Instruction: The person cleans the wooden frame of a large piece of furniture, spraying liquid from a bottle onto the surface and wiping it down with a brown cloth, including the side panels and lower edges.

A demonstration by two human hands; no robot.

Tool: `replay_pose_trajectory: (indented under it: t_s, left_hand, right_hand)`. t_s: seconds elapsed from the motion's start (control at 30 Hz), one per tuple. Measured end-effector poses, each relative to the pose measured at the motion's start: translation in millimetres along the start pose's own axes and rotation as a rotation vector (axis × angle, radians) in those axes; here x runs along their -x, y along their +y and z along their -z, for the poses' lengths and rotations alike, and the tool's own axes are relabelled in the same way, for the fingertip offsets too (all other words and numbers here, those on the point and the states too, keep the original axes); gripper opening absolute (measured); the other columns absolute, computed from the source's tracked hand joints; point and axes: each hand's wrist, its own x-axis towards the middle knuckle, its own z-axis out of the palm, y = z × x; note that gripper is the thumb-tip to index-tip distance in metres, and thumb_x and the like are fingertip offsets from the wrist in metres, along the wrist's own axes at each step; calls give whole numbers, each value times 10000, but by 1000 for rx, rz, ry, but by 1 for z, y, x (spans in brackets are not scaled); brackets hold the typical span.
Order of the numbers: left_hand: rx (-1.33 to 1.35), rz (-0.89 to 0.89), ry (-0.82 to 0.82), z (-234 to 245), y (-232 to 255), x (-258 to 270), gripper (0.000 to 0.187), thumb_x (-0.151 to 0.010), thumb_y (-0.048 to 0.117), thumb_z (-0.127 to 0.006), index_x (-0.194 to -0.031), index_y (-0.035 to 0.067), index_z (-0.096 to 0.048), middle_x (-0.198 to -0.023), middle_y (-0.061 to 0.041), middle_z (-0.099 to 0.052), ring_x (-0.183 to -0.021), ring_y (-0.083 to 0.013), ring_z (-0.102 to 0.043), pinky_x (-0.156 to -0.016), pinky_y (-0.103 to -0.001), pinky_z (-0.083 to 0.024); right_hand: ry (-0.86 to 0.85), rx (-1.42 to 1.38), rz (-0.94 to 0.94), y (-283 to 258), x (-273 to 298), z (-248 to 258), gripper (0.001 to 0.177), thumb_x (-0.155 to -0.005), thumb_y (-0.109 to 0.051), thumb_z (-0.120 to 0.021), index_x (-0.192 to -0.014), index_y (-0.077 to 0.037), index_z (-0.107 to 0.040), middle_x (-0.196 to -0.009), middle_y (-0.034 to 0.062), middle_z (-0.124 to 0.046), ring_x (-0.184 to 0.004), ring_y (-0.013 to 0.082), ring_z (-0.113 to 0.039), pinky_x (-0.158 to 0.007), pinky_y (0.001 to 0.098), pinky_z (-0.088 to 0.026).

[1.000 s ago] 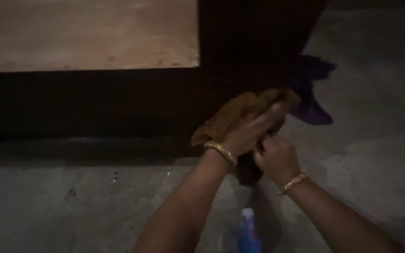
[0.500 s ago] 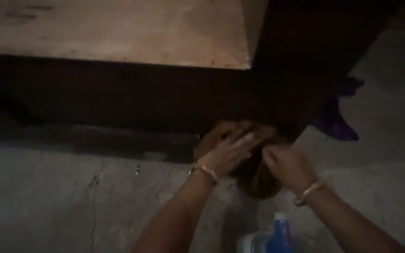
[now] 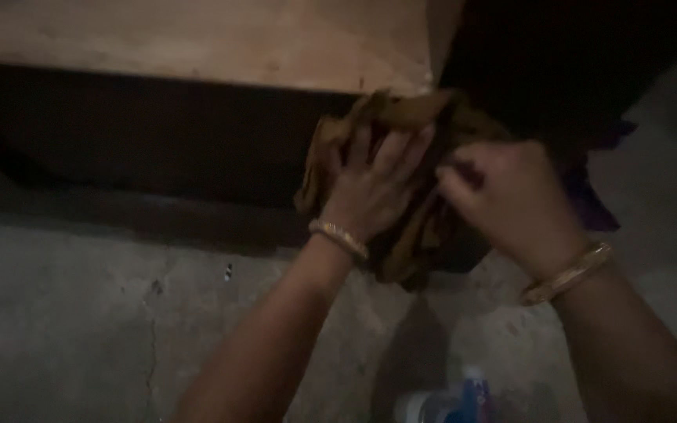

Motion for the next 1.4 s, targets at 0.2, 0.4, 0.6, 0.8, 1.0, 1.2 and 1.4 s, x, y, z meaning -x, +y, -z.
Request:
replay_pose_trajectory:
  t_s: [0.2,0.4,0.6,0.8,1.0,1.2,1.4]
  left_hand:
    - [-113,269,-270,-7,23,56,712,-1006,477,-540,-1606,166,-313,-1504,-126,-408,-1359,-480,-389,-1127,-546,-401]
    - [-141,145,-792,6,66,115,640,-1054,464,-415,-1600,172,-255,-1599,-58,-331,-1456,-288,-353,-1047,-492,-450]
    - [31,165,-606,34,62,72,685,-996,534,-458,-1590,264,-249,-1613,21,-306,-1483,-276,-296,-934,-548,-487]
    - [-46,250,-5,64,14,-29,727,-1026,626,-471,-1634,292,-250,-1642,-9,-374,-1477,-295,-392,-1088,-621,-453]
    - [-101,482,-94,78,-40,-9,854,-929,697,-493,-1603,228,-256,-1586,-60,-396,-1430,-367,-357,-1095,-690,-348]
    - [-144,866,-218,41,-35,43,856,-946,581,-520,-1579,68,-257,-1618,-162,-327,-1492,-404,-246,-1135,-651,-254]
    - [103,960,-405,45,27,55,726,-1044,416,-450,-1590,15,-188,-1670,-169,-187,-1524,-375,-169,-1181,-618,-144]
  right_hand:
    - [-298,-117,-63,22,25,-54,310,-946,-221,-638,-1173,-26,-713,-1051,176,-760,-916,298,-746,-827,391,-570]
    - [-636,-170,-271,56,75,-85,379,-993,-282,-550,-1233,-22,-687,-1170,159,-754,-1042,280,-736,-935,375,-559]
    - [-434,-49,-278,63,82,-74,492,-1009,-360,-542,-1342,0,-577,-1351,194,-624,-1211,334,-615,-1011,422,-470]
    - [114,0,-97,9,33,-22,355,-1009,-205,-611,-1268,34,-660,-1213,231,-707,-1088,349,-700,-941,425,-537]
    - [47,-35,1,-69,-14,-32,301,-949,-138,-644,-1193,35,-678,-1131,235,-716,-1018,381,-702,-866,439,-540]
    - [-223,-48,89,-83,-27,-70,294,-913,-129,-633,-1181,-18,-682,-1145,196,-723,-1074,384,-676,-912,452,-527]
    - [-687,-115,-133,-43,-8,-61,487,-921,-283,-637,-1368,-98,-576,-1318,115,-665,-1203,262,-656,-1008,378,-514]
